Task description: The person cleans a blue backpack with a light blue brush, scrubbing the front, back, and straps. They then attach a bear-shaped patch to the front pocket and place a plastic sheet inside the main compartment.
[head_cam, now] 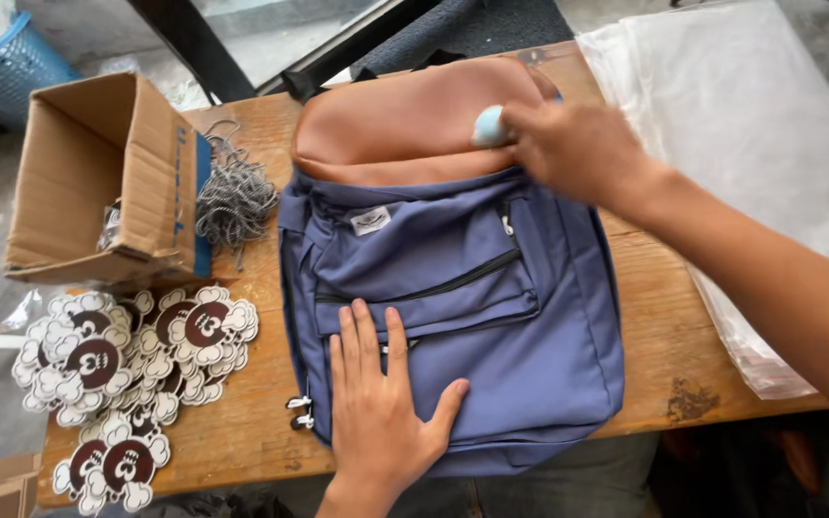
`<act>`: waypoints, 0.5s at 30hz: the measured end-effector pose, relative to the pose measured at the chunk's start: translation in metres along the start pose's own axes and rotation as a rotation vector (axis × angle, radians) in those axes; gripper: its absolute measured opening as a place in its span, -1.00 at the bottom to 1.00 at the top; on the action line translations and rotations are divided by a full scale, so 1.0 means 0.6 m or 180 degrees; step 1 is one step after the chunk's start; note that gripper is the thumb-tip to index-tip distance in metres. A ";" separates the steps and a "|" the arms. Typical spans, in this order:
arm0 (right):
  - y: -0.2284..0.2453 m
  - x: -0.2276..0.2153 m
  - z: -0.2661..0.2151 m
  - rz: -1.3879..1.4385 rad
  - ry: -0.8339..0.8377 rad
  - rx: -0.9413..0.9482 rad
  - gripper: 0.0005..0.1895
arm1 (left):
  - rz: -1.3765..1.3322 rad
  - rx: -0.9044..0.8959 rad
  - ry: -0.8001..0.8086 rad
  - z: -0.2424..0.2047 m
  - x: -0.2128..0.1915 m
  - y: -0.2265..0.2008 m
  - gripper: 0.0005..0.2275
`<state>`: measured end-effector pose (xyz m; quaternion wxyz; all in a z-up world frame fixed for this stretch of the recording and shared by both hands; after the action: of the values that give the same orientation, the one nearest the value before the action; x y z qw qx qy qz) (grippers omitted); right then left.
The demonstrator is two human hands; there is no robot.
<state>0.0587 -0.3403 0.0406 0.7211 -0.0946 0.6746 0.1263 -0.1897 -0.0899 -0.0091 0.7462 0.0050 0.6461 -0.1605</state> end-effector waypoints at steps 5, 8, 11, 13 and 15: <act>0.120 0.015 0.045 0.0457 0.0371 -0.0706 -0.82 | -0.0137 -0.0004 -0.0089 -0.007 0.000 -0.001 -0.08; 0.173 0.014 0.071 -0.0476 -0.0357 -0.2208 -0.75 | -0.0202 0.0003 -0.0083 -0.004 -0.001 0.002 -0.09; 0.167 0.012 0.130 -0.0804 -0.0320 -0.1550 -0.64 | -0.0246 -0.0005 -0.0062 -0.011 0.001 0.003 -0.08; 0.179 -0.011 0.142 0.0089 0.0612 -0.0254 -0.73 | -0.0242 -0.0018 -0.0077 -0.012 -0.001 0.004 -0.07; 0.231 -0.054 0.112 0.0507 0.1131 0.0039 -0.64 | -0.0313 0.0012 -0.0084 -0.012 -0.003 0.006 -0.08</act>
<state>0.0774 -0.1897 0.0823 0.5790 -0.0574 0.7974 0.1602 -0.1957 -0.0849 -0.0094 0.7458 -0.0275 0.6354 -0.1982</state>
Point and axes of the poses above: each hand's wrist, its own z-axis towards the middle knuckle, its own x-axis out of the palm, y = z × x, the point moved 2 cm from there along z, towards the middle knuckle, and after that the axes turned 8 degrees about y, right-handed, at the moved point
